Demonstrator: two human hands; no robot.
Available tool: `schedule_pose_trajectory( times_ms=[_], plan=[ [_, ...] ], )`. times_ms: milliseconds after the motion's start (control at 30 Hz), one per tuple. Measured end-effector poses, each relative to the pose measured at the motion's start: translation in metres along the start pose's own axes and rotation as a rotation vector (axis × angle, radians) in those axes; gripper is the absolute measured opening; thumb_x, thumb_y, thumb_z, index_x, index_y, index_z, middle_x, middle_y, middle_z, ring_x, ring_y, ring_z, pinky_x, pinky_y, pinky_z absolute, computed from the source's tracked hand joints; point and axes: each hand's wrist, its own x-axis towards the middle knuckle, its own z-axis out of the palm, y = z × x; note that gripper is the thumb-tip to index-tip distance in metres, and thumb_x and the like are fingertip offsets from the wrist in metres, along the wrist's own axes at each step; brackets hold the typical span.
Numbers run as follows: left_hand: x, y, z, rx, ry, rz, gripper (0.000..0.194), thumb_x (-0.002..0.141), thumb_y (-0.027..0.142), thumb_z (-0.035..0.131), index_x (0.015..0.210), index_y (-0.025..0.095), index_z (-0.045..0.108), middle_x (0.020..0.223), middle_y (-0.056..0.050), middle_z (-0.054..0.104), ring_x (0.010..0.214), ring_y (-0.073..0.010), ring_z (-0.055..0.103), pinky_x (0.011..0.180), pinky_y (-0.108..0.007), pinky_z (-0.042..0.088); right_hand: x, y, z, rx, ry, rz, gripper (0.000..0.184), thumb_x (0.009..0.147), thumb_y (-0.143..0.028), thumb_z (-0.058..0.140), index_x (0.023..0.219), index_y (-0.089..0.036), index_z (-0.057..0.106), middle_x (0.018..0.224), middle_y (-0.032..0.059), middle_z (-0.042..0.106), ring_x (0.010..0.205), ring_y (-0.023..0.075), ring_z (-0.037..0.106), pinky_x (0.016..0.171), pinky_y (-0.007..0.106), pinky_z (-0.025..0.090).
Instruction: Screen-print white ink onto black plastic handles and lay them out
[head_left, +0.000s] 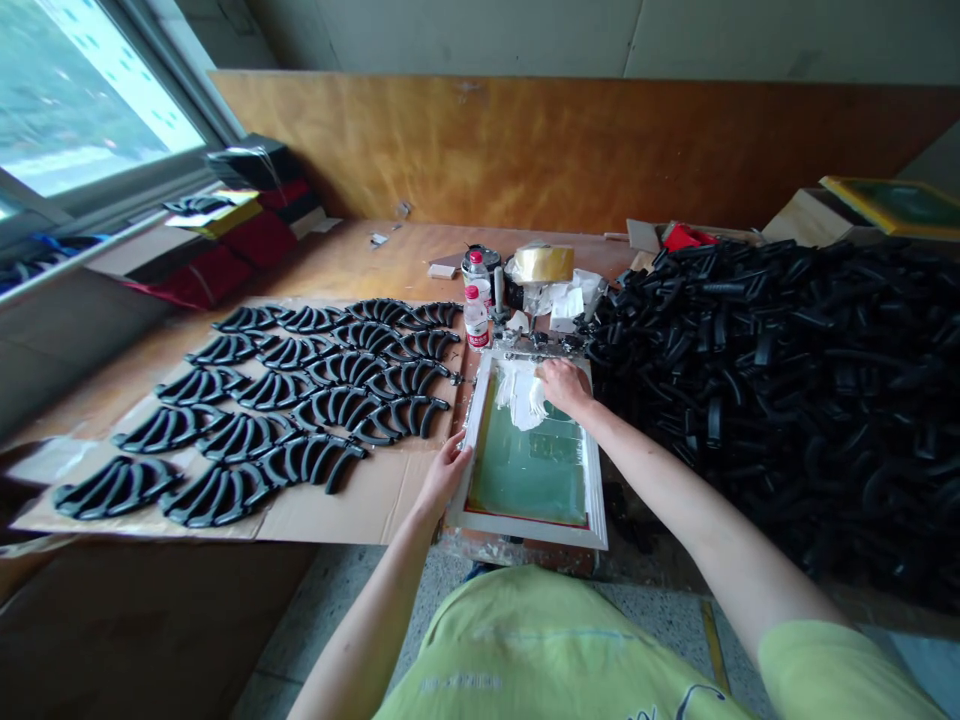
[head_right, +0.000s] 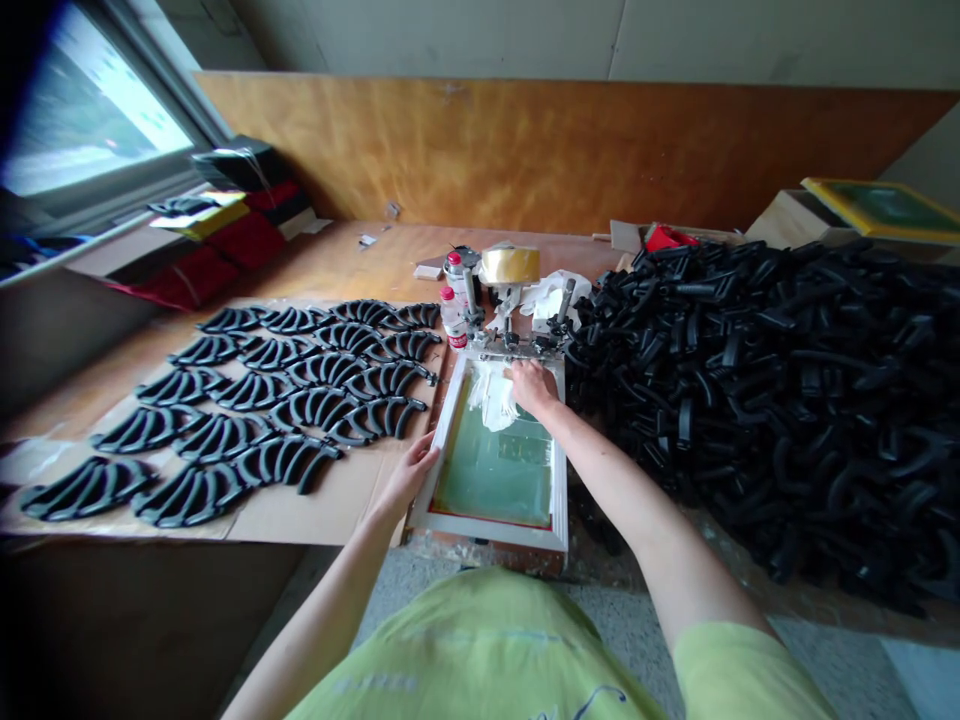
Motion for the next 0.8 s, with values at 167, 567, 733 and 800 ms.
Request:
schedule_pose_trajectory(
  times_ms=[167, 567, 733, 800],
  plan=[
    [-0.002, 0.001, 0.000, -0.026, -0.033, -0.009, 0.077, 0.071, 0.056, 0.067, 0.134, 0.016, 0.051, 0.085, -0.004, 0.069, 0.073, -0.0165, 0.063, 0.063, -0.025, 0.048, -0.032, -0.014, -0.007, 0.088, -0.088, -0.274, 0.019, 0.076, -0.006, 0.050, 0.087, -0.014, 0.063, 0.091, 0.0120, 0.065, 0.093, 0.0248, 0.054, 0.078, 0.032, 0.041],
    [-0.014, 0.018, 0.005, -0.066, -0.003, -0.022, 0.072, 0.069, 0.052, 0.070, 0.128, 0.014, 0.056, 0.087, -0.005, 0.069, 0.075, -0.0167, 0.063, 0.065, -0.025, 0.048, -0.044, -0.002, -0.008, 0.250, -0.011, -0.399, 0.015, 0.081, -0.009, 0.051, 0.083, -0.017, 0.064, 0.087, 0.0081, 0.062, 0.092, 0.0221, 0.053, 0.074, 0.029, 0.040],
    [-0.019, 0.028, 0.006, -0.045, 0.011, -0.038, 0.075, 0.068, 0.053, 0.070, 0.130, 0.013, 0.054, 0.084, -0.005, 0.069, 0.069, -0.0158, 0.063, 0.059, -0.024, 0.047, -0.038, 0.004, -0.012, 0.389, -0.054, -0.388, 0.011, 0.083, -0.018, 0.060, 0.092, -0.019, 0.066, 0.089, 0.0041, 0.064, 0.085, 0.0191, 0.057, 0.075, 0.028, 0.042],
    [-0.024, 0.038, 0.004, -0.034, 0.001, -0.039, 0.076, 0.068, 0.053, 0.070, 0.132, 0.015, 0.053, 0.081, -0.004, 0.069, 0.068, -0.0158, 0.063, 0.058, -0.023, 0.046, -0.016, 0.004, -0.021, 0.423, -0.034, -0.279, 0.028, 0.080, -0.022, 0.067, 0.108, -0.024, 0.065, 0.095, 0.0018, 0.065, 0.084, 0.0184, 0.059, 0.075, 0.027, 0.042]
  ],
)
